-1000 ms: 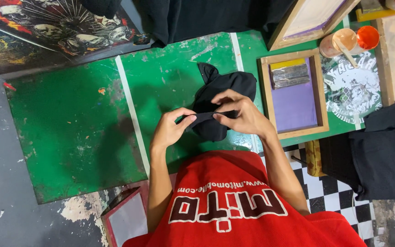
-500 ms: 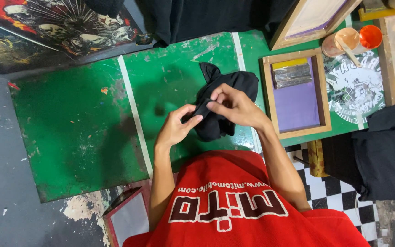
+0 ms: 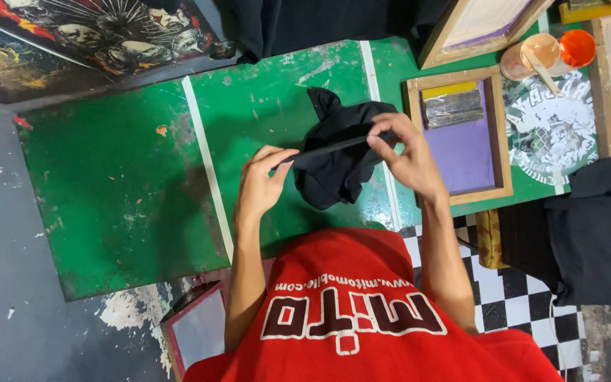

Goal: The person smooths a black t-shirt on a green table, places a screen printing frame on it, and uses a squeegee to apply purple ink. After printing, the person folds the t-shirt and places it aside.

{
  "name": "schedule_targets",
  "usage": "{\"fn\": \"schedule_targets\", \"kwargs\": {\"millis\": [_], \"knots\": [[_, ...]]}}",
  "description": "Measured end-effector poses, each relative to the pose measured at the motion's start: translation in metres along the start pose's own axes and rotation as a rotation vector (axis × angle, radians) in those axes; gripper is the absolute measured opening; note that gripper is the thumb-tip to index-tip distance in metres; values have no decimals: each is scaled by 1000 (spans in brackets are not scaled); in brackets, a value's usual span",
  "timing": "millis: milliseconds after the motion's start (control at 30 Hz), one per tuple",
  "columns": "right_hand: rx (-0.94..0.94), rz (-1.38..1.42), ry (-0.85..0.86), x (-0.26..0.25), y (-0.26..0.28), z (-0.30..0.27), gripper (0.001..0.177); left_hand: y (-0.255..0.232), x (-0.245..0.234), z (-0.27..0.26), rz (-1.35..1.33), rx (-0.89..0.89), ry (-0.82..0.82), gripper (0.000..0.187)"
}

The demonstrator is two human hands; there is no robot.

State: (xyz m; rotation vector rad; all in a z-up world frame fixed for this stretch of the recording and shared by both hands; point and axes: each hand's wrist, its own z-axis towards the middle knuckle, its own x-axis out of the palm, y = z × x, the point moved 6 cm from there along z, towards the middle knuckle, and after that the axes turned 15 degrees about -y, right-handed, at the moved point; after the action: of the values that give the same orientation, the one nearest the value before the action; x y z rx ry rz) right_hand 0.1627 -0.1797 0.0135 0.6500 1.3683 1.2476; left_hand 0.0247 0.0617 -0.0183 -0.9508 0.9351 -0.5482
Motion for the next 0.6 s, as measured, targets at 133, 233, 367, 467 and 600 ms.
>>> {"fn": "schedule_targets", "kwargs": {"millis": [133,233,367,467,600], "knots": [[105,125,-221,16,-37,-63,28,-5,27,-17,3,28,-70,35],[935,374,-137,66,-81,-133,102,-14,56,-44,14,57,-87,33],[1047,817,-231,102,-127,-173,71,-26,93,-83,-55,47,65,33],[973,848,-385,93,-135,-176,66,-37,87,-96,-80,84,102,26],[1024,908,-568,85,-100,-181,51,-54,55,-106,-260,2,120,26]]}}
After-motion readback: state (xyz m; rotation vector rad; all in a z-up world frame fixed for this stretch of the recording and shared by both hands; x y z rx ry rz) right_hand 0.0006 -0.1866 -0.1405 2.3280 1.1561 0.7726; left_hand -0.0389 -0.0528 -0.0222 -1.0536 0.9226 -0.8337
